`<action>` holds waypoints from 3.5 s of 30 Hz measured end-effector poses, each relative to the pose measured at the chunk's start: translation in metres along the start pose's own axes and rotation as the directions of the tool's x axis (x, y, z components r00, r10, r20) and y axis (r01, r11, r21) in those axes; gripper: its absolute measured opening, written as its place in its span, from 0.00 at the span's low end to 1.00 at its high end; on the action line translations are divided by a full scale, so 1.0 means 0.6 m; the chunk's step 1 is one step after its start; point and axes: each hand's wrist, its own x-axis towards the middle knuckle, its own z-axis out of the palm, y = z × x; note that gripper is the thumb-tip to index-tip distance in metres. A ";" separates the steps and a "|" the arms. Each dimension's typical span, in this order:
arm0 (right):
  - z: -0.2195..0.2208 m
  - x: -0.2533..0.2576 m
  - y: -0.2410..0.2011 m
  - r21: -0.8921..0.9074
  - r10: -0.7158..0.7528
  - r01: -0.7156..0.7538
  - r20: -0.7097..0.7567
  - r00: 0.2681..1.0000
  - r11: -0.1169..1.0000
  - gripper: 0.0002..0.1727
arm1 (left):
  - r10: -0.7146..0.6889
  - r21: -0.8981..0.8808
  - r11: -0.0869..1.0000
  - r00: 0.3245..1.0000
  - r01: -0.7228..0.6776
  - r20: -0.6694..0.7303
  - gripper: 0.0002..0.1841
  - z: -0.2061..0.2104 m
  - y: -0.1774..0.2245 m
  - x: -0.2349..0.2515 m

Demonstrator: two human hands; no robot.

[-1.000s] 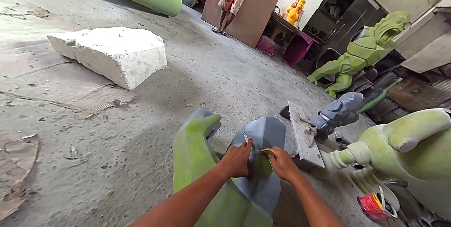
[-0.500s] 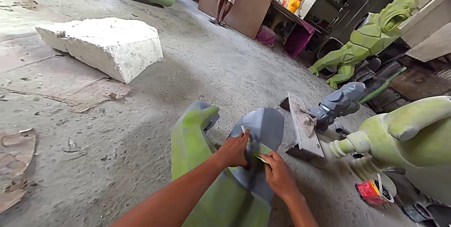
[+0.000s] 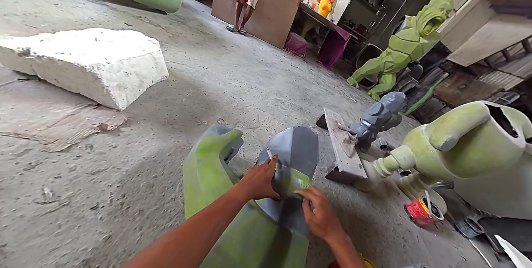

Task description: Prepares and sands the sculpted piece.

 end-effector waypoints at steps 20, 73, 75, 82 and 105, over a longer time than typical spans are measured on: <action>-0.014 -0.054 0.074 -0.163 0.002 0.005 0.038 0.999 0.987 0.22 | 0.000 0.018 1.000 1.000 0.000 -0.004 0.75 0.002 0.009 -0.004; -0.002 0.108 0.092 0.003 0.020 -0.020 0.043 0.999 1.000 0.23 | 0.006 0.000 1.000 1.000 -0.006 0.021 0.73 -0.008 0.007 -0.011; 0.006 0.113 0.078 -0.025 0.029 -0.027 0.073 0.997 0.999 0.23 | 0.012 -0.005 1.000 1.000 -0.011 0.017 0.72 -0.007 0.006 -0.011; -0.025 0.129 0.078 0.084 0.080 -0.104 0.257 0.963 0.991 0.20 | 0.005 -0.013 1.000 1.000 -0.004 0.023 0.72 -0.006 0.004 -0.008; 0.020 -0.069 0.062 0.199 -0.022 0.032 -0.055 0.998 0.979 0.21 | 0.044 0.003 0.999 0.999 -0.044 0.010 0.75 -0.009 -0.006 -0.003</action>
